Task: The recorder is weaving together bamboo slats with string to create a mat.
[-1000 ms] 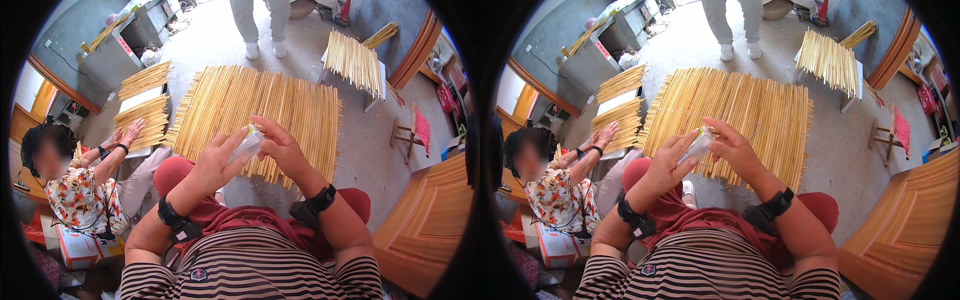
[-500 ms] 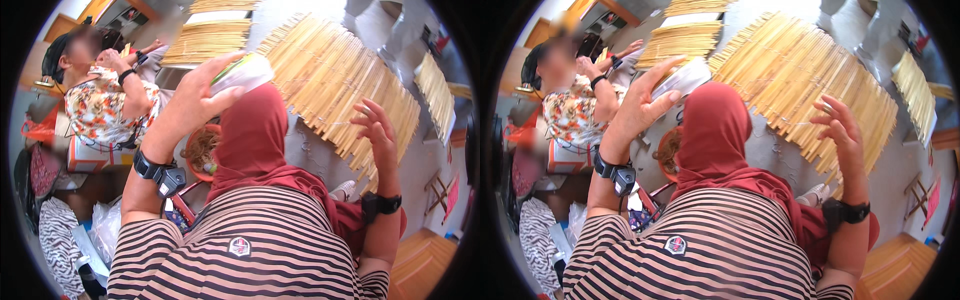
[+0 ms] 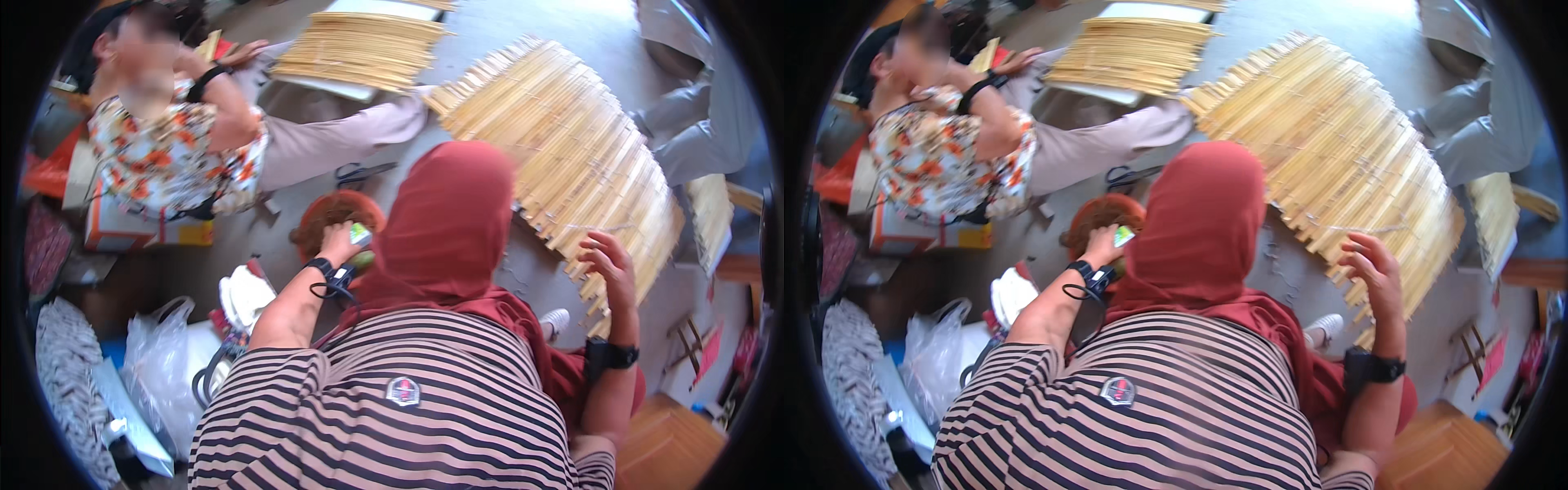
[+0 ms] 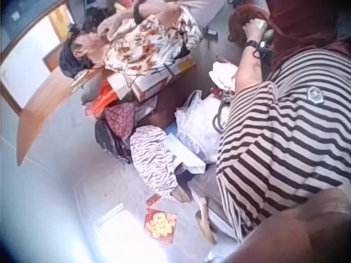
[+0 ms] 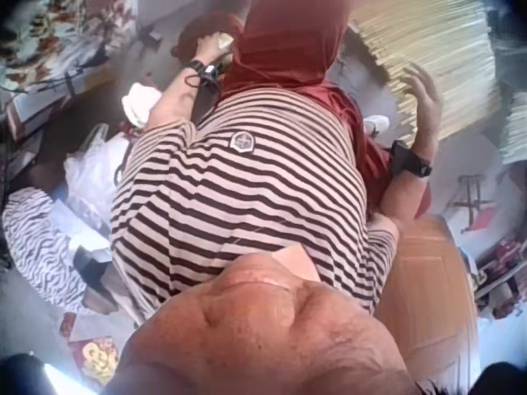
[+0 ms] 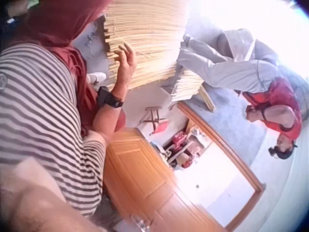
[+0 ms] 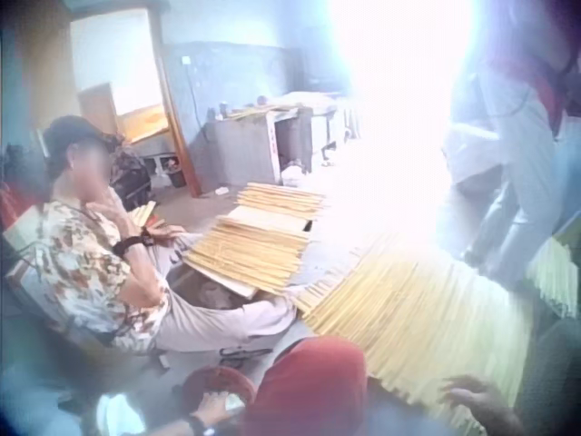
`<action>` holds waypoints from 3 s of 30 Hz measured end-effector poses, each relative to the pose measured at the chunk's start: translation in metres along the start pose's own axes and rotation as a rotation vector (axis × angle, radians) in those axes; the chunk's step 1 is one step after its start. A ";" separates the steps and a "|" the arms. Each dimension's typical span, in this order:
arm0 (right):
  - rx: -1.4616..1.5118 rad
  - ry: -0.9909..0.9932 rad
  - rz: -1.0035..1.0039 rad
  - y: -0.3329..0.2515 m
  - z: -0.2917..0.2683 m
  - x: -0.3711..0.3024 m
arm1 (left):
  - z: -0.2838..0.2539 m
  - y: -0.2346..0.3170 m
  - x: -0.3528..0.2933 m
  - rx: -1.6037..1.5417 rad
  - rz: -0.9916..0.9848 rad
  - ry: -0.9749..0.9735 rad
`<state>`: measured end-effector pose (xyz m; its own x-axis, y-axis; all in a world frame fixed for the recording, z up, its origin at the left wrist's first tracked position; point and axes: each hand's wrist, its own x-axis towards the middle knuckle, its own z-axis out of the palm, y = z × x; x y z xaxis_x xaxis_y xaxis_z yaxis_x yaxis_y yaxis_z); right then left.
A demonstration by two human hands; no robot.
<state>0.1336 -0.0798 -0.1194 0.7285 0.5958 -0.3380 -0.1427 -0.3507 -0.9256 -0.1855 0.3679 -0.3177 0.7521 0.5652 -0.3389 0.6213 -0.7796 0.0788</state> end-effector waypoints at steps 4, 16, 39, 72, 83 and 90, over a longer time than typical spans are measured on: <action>0.099 0.041 -0.070 -0.010 0.008 0.017 | 0.036 -0.035 0.013 -0.175 0.061 0.082; 0.139 0.473 -0.199 -0.020 -0.053 0.013 | -0.257 0.145 0.022 -1.257 0.300 0.474; 0.333 0.832 -0.411 -0.036 -0.073 -0.014 | -0.167 0.364 0.064 -0.907 0.715 0.182; -0.164 0.040 -0.083 -0.047 -0.030 0.017 | -0.243 0.423 0.062 -1.045 0.799 -0.856; 0.130 0.249 -0.083 -0.050 -0.073 0.006 | -0.282 0.406 0.057 -1.416 0.817 -0.673; -0.108 0.133 -0.363 -0.047 -0.010 0.016 | -0.300 0.425 0.034 -1.497 1.018 -0.740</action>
<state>0.1586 -0.0608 -0.0797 0.7998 0.5990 0.0389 0.2061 -0.2131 -0.9550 0.1702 0.1364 -0.0142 0.9142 -0.3904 0.1088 0.0410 0.3561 0.9335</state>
